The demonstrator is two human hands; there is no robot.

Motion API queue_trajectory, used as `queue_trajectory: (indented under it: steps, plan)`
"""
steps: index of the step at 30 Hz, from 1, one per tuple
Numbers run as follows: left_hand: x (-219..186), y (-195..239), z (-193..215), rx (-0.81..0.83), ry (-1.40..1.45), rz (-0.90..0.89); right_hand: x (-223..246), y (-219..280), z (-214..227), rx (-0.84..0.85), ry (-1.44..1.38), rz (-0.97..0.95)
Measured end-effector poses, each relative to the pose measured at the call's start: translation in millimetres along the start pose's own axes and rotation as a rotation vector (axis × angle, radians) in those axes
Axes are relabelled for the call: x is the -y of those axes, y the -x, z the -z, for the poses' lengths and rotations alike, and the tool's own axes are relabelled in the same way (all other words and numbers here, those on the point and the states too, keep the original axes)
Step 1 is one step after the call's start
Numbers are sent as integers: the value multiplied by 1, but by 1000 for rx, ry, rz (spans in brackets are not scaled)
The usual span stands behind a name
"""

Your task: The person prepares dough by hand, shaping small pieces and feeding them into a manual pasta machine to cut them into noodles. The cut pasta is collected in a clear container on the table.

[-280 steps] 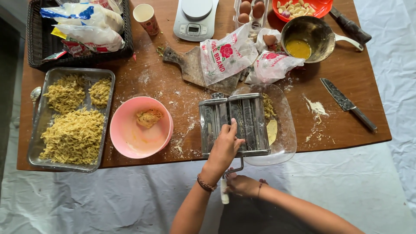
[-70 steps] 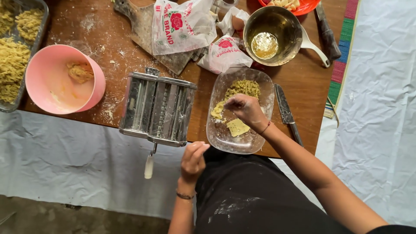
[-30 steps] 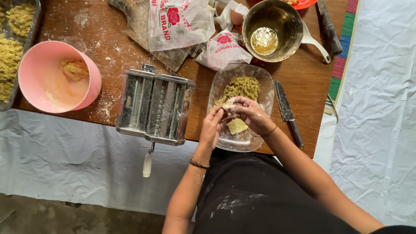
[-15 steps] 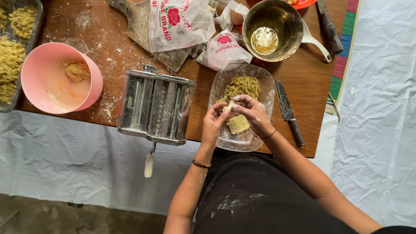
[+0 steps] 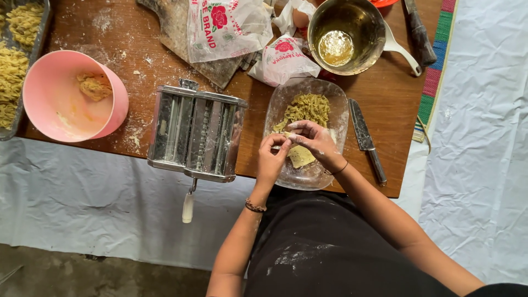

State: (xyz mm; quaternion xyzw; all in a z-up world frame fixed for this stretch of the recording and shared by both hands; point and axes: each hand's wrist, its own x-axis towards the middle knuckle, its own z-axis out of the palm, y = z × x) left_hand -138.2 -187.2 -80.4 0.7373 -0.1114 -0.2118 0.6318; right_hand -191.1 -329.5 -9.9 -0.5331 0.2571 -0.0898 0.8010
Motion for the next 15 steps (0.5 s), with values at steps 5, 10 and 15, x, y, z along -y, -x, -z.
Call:
queue_trajectory:
  steps: [5, 10, 15]
  plan:
    - [-16, 1, 3, 31, 109, 107, -6, -4, 9, 37, -48, -113]
    - [-21, 4, 4, 62, 204, 177, -12, -5, 16, 51, -112, -199]
    - [-5, 2, 2, 65, 118, 139, -16, -8, 19, 84, -187, -232]
